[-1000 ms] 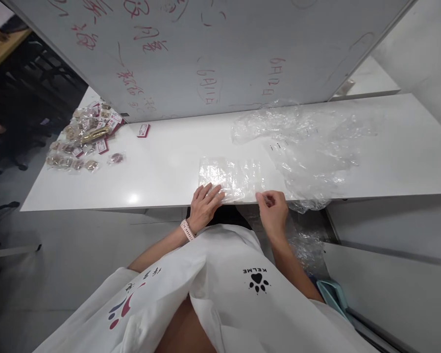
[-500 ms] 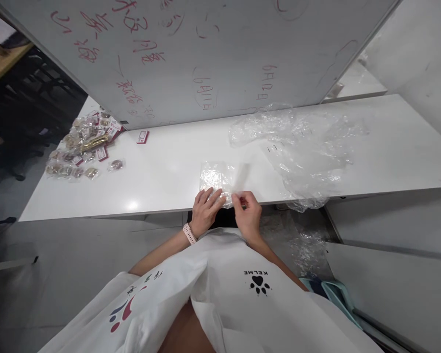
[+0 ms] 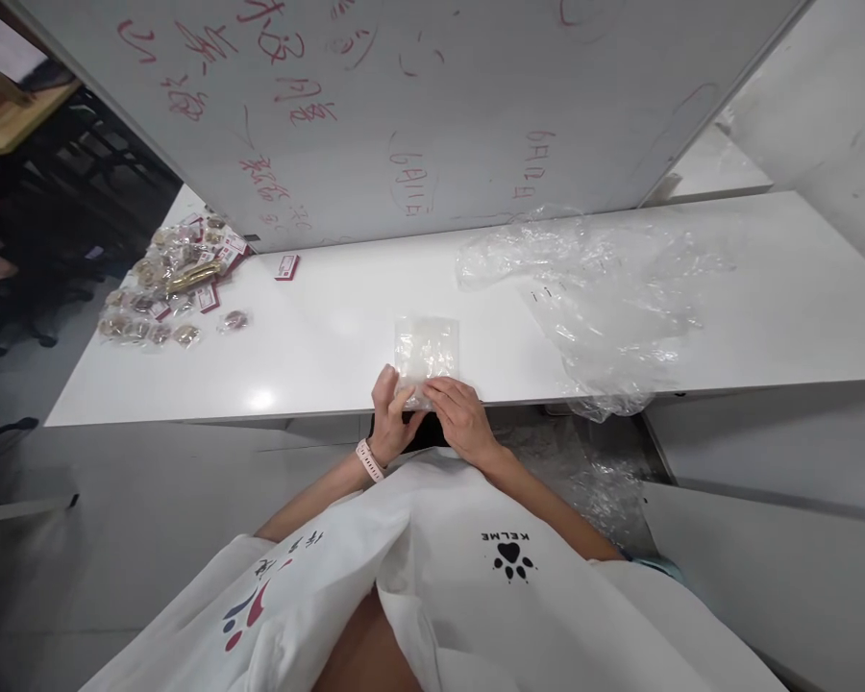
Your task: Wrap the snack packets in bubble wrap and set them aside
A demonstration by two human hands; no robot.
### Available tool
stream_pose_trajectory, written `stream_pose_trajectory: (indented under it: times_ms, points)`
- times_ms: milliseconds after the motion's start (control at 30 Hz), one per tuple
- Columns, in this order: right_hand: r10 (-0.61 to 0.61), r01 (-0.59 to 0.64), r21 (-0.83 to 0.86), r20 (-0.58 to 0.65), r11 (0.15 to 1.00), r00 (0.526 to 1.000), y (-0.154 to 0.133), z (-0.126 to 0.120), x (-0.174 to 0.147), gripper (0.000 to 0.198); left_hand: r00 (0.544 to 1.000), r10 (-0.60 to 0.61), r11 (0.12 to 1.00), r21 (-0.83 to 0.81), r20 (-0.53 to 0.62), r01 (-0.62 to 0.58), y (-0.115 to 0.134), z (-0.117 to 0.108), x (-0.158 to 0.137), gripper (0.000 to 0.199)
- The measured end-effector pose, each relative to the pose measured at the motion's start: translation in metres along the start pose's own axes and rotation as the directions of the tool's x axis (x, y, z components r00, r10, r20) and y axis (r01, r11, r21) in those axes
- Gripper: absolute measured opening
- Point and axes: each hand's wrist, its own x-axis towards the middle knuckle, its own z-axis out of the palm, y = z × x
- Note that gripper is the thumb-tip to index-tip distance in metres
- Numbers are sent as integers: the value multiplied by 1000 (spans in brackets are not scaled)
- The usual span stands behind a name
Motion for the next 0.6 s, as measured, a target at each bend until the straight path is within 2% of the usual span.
stream_pose_trajectory:
  times_ms: [67,133,200,300,400,500,600]
  points:
    - [-23,26,-30,78,999,997,2,-6,-1,33,992,64,998,22,105,-66,-7,-8,4,45]
    - [-58,66,-45,162,997,985,6,-12,-1,39,966,126,992,-6,227,-128,-15,-17,12,40]
    - [-98,109,-33,226,994,969,12,-19,-1,45,940,145,989,-51,308,-136,-21,-24,21,32]
    - [-146,146,17,247,989,958,21,-26,1,45,926,130,990,-90,354,-105,-25,-30,29,22]
    - [-156,147,54,222,988,962,23,-30,4,40,932,103,991,-113,347,-67,-25,-34,31,23]
    - [-80,65,74,216,995,973,21,-34,10,32,924,35,989,-147,380,23,-25,-36,37,29]
    - [103,-120,88,176,989,979,24,-35,25,28,892,-147,978,-69,428,195,-26,-35,52,36]
